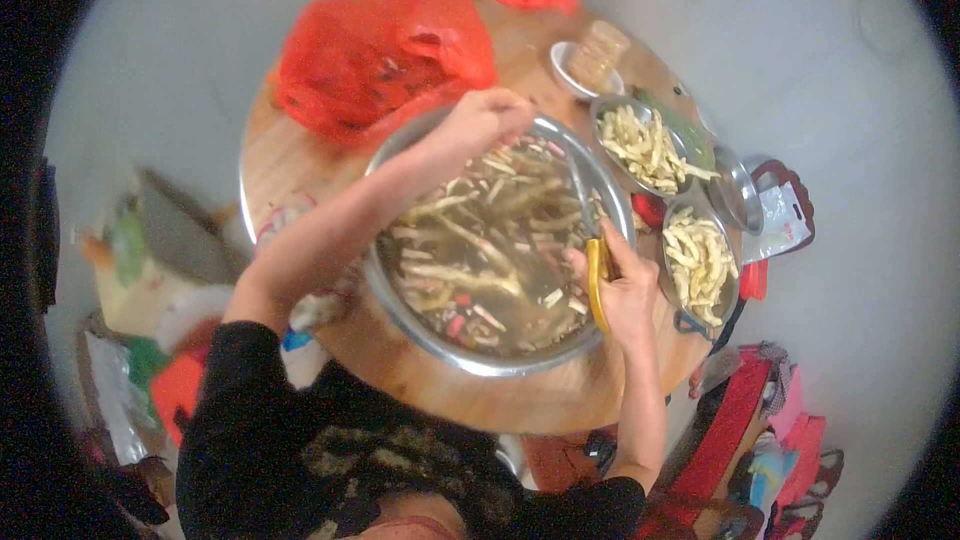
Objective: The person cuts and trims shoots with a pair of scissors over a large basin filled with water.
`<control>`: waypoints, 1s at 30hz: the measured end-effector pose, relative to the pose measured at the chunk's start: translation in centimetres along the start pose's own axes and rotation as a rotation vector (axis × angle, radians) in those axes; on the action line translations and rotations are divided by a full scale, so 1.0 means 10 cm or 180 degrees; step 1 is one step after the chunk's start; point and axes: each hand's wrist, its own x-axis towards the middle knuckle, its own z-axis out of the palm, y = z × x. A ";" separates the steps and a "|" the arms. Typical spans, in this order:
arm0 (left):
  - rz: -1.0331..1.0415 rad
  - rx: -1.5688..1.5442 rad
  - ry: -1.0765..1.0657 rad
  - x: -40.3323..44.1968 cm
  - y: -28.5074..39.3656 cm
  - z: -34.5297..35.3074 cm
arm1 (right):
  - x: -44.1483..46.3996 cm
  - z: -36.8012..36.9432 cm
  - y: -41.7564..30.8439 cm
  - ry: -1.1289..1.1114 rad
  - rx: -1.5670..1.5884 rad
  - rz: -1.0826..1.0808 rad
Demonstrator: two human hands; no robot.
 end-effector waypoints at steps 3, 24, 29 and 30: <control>0.0463 0.1507 -0.0723 -0.09 -0.04 0.13 | -0.02 -0.11 0.13 0.0229 -0.0216 -0.0129; 0.0276 0.1944 -0.1143 -0.07 -0.17 0.04 | -0.31 -0.20 0.42 0.0114 0.0151 0.0238; 0.0383 0.4191 -0.0894 -0.33 0.03 0.20 | -0.25 -0.14 0.36 0.0017 0.0371 0.0409; 0.0380 0.4189 -0.0898 -0.33 0.00 0.21 | -0.25 -0.14 0.33 0.0016 0.0371 0.0414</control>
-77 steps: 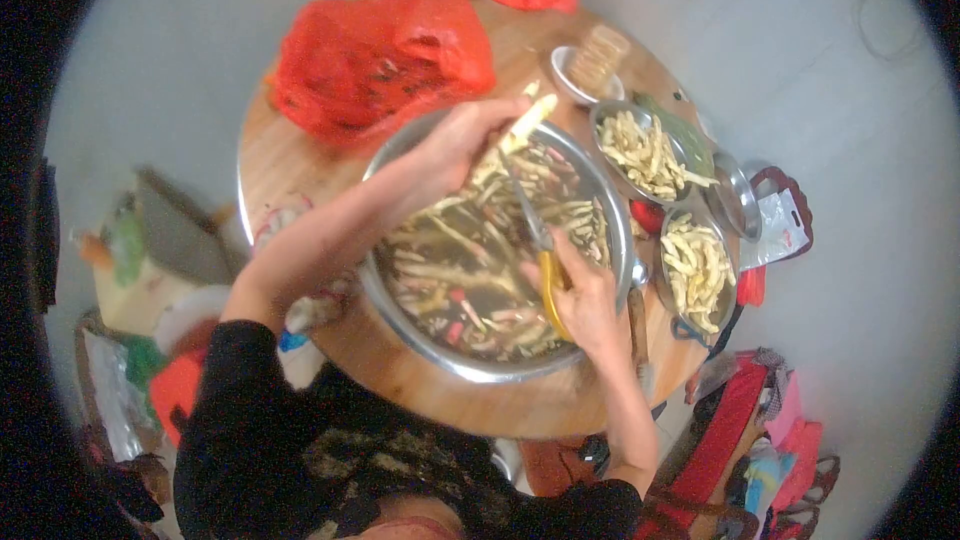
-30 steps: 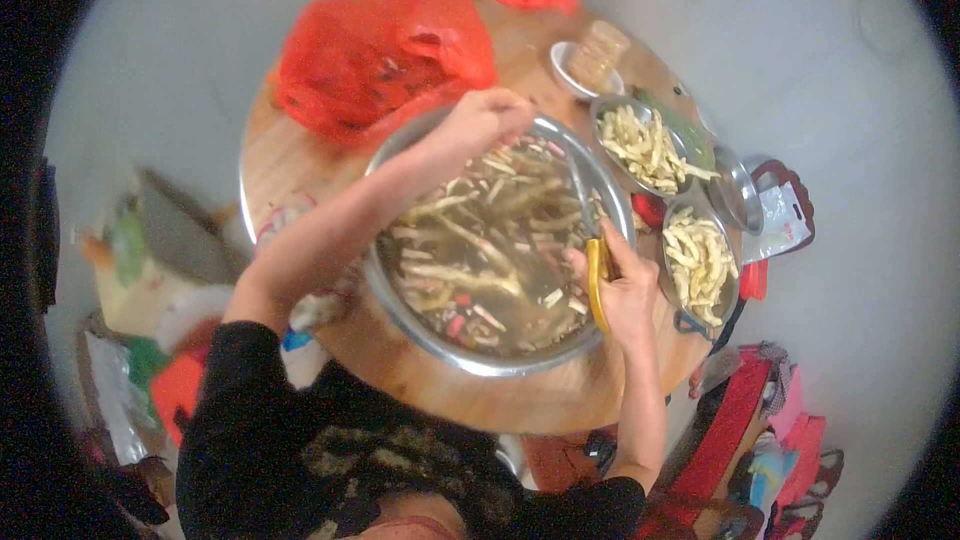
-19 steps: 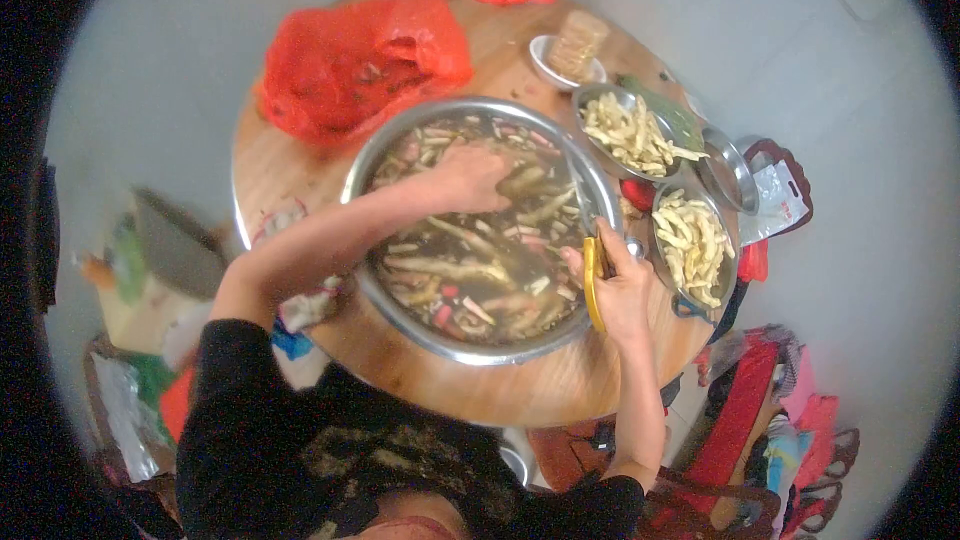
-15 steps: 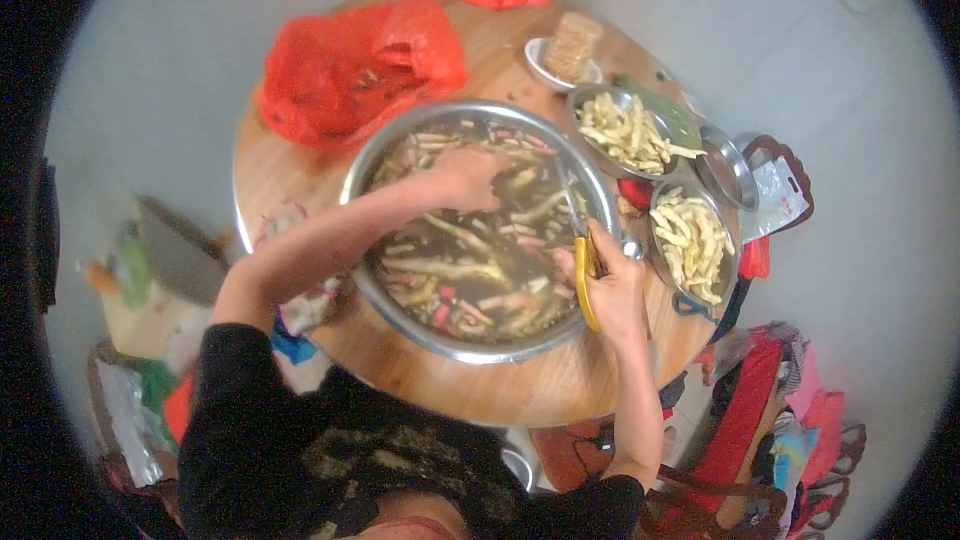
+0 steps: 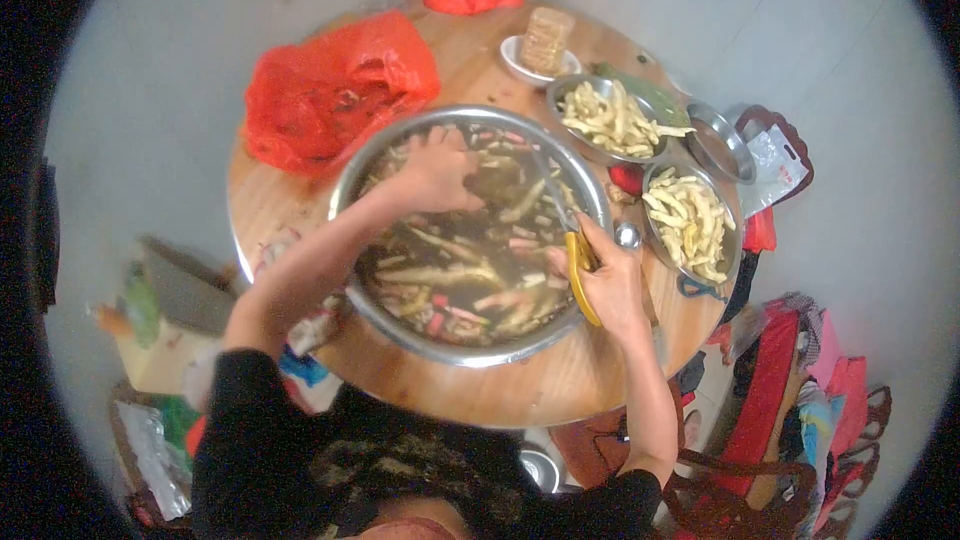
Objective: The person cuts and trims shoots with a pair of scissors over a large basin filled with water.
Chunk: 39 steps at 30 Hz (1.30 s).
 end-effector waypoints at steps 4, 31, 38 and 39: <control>0.0095 0.0529 -0.0579 0.00 0.00 0.07 | 0.03 0.03 -0.13 -0.0123 -0.0087 0.0032; -0.0308 -0.5830 -0.0791 0.14 -0.10 -0.18 | 0.08 0.21 -0.30 0.0002 -0.0177 -0.0038; -0.0712 -0.5831 -0.0642 0.11 -0.07 -0.26 | 0.16 0.20 -0.31 -0.0111 -0.0748 -0.0551; -0.0573 -0.5815 -0.0687 0.13 -0.09 -0.22 | 0.18 0.20 -0.33 -0.0131 -0.0762 -0.0553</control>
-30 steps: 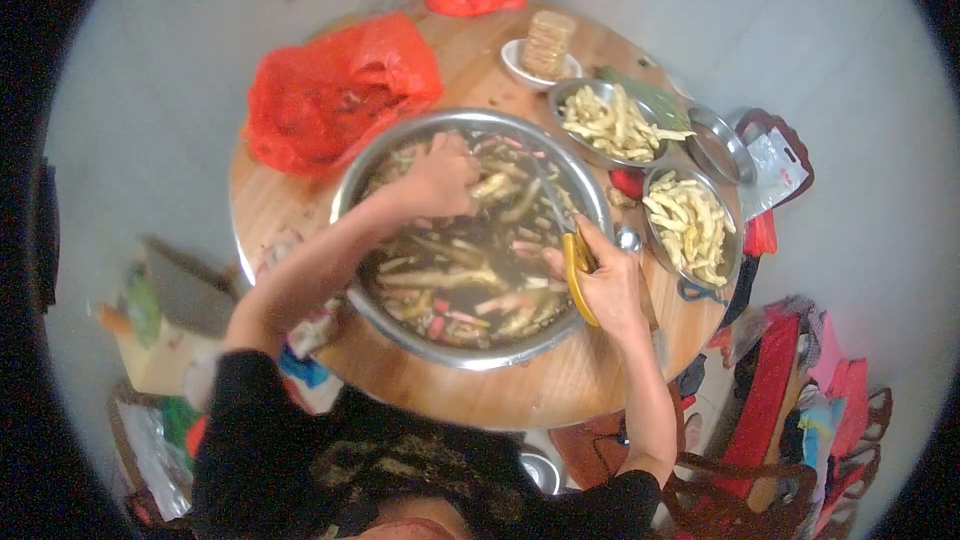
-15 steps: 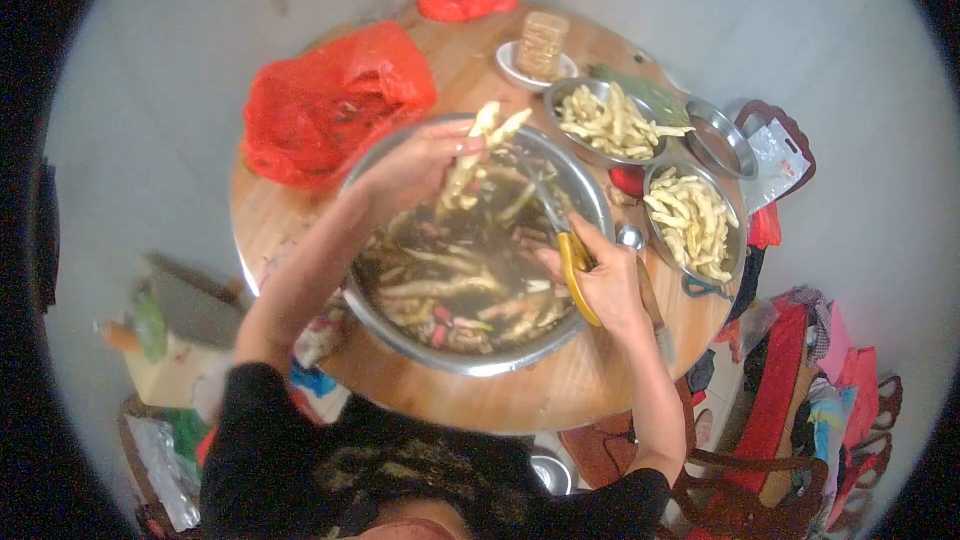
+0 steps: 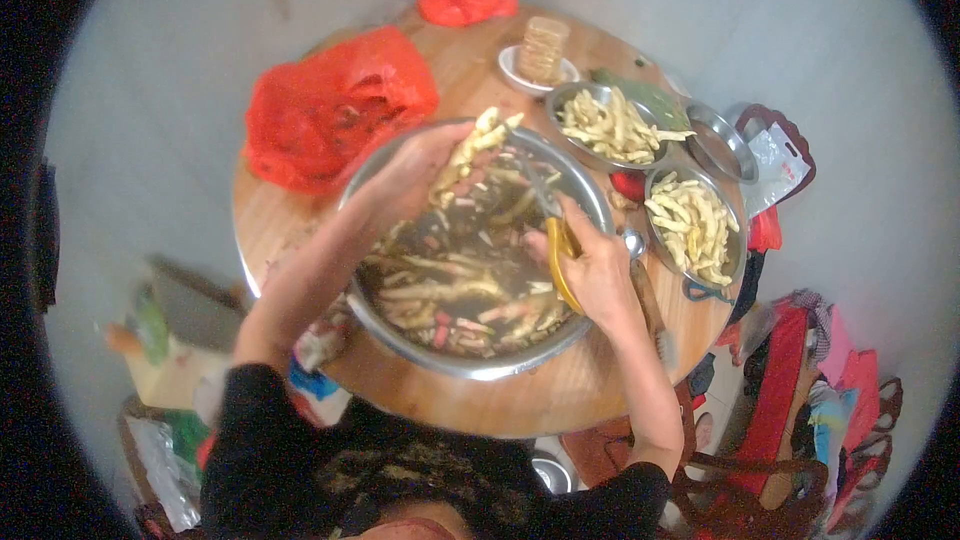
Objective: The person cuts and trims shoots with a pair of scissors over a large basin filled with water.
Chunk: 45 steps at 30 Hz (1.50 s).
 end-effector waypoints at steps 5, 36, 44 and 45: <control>0.0023 0.0173 0.0089 0.04 0.02 -0.03 | -0.03 0.12 0.06 0.0135 -0.1636 -0.1233; 0.0894 0.0040 0.0508 -0.24 0.04 0.38 | 0.13 0.38 -0.19 -0.0325 0.0580 0.0579; 0.1025 -0.0445 0.0396 -0.09 -0.15 0.34 | 0.20 0.37 -0.32 -0.0350 0.0775 0.0735; 0.1015 -0.0367 0.0450 -0.08 -0.18 0.33 | 0.21 0.35 -0.33 -0.0399 0.0699 0.0891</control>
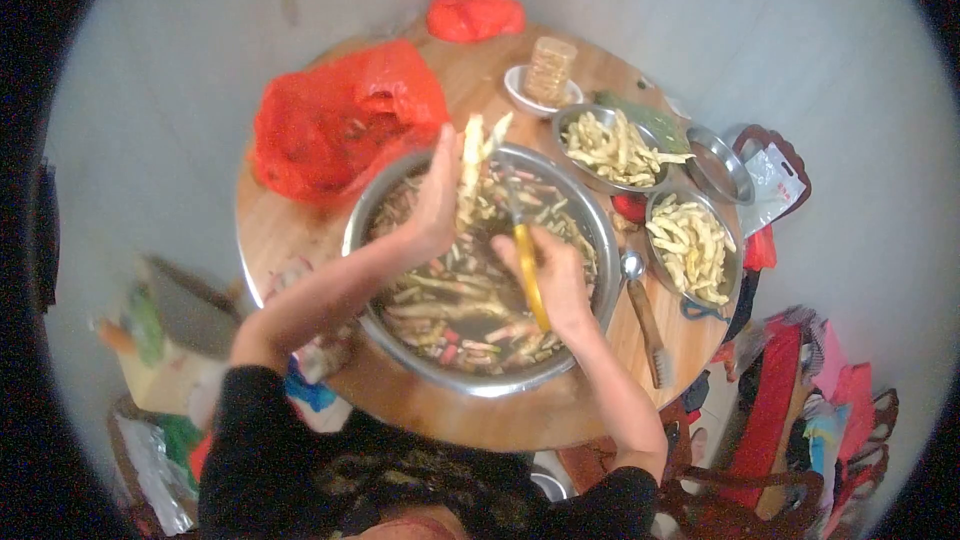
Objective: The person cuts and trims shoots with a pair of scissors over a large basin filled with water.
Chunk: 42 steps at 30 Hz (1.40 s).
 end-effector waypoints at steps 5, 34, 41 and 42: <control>-0.0287 0.0020 -0.0252 0.02 0.05 -0.04 | -0.04 0.13 0.22 0.0090 0.0185 -0.0680; -0.1192 0.0176 -0.0962 0.16 0.28 -0.28 | 0.00 -0.38 0.49 0.0272 -0.1056 -0.1746; -0.1284 0.0614 -0.1214 0.06 0.34 -0.21 | -0.02 -0.72 0.41 -0.0729 -0.0717 -0.0996; -0.1292 0.0607 -0.1220 0.07 0.32 -0.21 | -0.01 -0.78 0.38 -0.0939 -0.0700 -0.1023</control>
